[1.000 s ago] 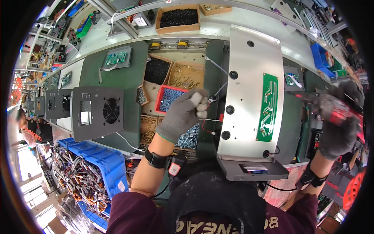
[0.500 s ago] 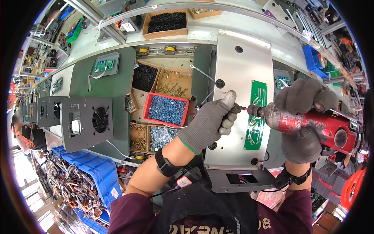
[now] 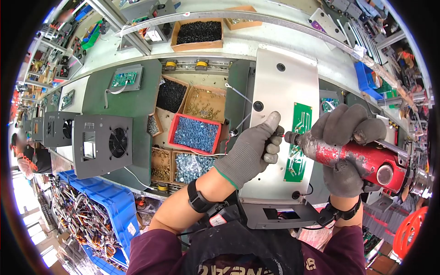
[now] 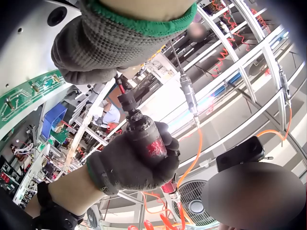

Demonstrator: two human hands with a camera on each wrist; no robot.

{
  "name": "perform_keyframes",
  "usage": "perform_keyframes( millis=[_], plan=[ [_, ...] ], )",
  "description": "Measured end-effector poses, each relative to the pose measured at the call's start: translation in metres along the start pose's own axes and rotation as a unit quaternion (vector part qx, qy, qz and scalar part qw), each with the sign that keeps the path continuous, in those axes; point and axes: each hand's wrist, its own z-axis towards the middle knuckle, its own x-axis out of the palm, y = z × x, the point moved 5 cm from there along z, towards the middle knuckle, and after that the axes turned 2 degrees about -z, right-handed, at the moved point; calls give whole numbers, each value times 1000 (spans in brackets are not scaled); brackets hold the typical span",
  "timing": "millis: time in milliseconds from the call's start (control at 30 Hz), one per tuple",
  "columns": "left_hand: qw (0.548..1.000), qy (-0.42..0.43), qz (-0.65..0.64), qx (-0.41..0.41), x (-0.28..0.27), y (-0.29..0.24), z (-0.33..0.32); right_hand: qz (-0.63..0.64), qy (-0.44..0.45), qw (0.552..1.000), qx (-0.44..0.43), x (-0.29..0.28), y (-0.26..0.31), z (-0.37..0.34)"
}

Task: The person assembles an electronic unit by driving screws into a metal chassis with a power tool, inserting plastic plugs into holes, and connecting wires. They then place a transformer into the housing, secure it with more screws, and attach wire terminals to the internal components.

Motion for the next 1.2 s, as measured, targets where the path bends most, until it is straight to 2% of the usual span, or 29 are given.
perform_keyframes(
  millis=[300,367,400,433,467,500,533,567,667,700,767,800,867,1100,1200],
  plan=[
    [999,8,-39,-15,2,3,1,-29,-3,999,-18,-2,2,2],
    [999,12,-37,-22,2,2,1,-39,23,998,-37,-6,2,4],
    [999,19,12,-39,1,2,0,-42,31,998,-43,-9,3,6],
    [996,27,61,-57,-1,3,-1,-19,93,994,-57,-12,4,10],
    [996,24,60,-58,-4,3,-6,6,109,992,-57,-12,1,11],
    [990,0,140,-19,-11,-1,-12,30,126,990,-56,-12,-1,12],
    [975,-24,220,21,-17,-7,-18,54,142,987,-54,-12,-3,12],
    [954,-96,280,50,-28,-15,-23,38,140,988,-46,-15,-9,13],
    [891,-190,372,176,-87,-25,-23,20,135,991,-13,-19,-31,6],
    [892,-192,371,176,-102,-17,-17,11,125,992,12,-18,-46,1],
    [753,-166,588,244,-100,-13,-14,9,118,991,62,-12,-62,-4],
    [753,-168,587,244,-97,-14,-17,10,120,991,63,-11,-64,-6],
    [792,-139,574,156,-90,-8,-20,22,118,989,86,-9,-69,-8],
    [800,-135,559,172,-96,0,-16,23,123,986,113,-2,-68,-12],
    [802,-131,557,171,-94,-1,-18,2,168,983,70,-2,-67,-12]
  ],
)
